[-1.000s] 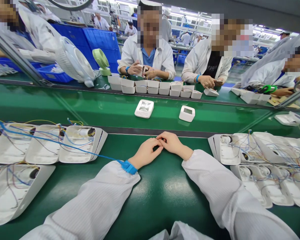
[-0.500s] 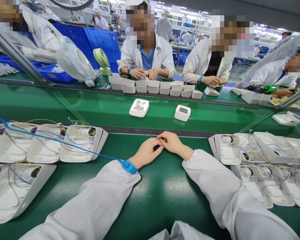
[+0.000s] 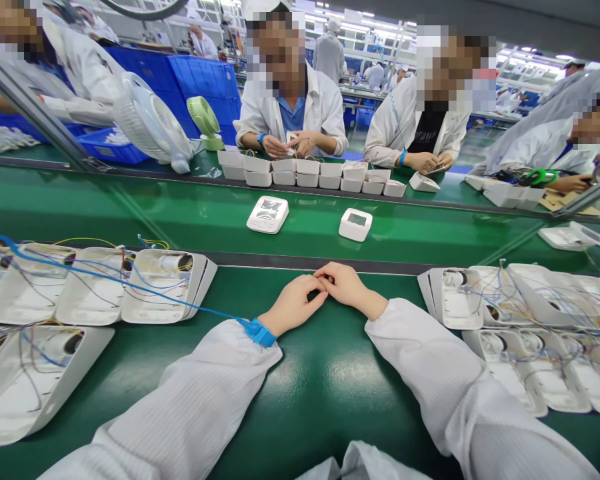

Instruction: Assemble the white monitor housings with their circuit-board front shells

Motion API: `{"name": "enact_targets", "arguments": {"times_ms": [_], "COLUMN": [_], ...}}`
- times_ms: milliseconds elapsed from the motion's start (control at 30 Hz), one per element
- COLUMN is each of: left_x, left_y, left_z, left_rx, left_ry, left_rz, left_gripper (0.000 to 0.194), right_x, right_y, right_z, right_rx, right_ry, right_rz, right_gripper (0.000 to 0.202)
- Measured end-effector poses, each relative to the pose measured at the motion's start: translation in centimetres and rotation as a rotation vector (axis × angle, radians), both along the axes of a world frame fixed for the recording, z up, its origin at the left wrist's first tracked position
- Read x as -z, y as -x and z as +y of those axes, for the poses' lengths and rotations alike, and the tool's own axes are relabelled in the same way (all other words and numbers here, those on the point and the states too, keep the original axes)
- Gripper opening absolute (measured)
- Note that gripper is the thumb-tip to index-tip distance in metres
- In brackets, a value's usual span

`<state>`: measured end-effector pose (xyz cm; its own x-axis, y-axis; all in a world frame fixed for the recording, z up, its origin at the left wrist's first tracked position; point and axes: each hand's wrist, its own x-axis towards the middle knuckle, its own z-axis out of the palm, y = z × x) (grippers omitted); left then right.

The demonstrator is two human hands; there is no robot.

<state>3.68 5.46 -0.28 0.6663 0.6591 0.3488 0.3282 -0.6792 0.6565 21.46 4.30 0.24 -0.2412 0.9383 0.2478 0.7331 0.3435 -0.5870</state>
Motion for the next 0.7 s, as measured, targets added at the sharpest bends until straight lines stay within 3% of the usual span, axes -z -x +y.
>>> {"name": "enact_targets", "arguments": {"times_ms": [700], "left_x": [-0.40], "left_y": [0.01], "left_z": [-0.12], "left_rx": [0.000], "left_ry": [0.023], "left_rz": [0.013], "left_gripper": [0.013], "right_x": [0.12], "right_y": [-0.07], "right_z": [0.08], "right_rx": [-0.004], "right_ry": [-0.001], "right_rz": [-0.005], "right_gripper": [0.019]}}
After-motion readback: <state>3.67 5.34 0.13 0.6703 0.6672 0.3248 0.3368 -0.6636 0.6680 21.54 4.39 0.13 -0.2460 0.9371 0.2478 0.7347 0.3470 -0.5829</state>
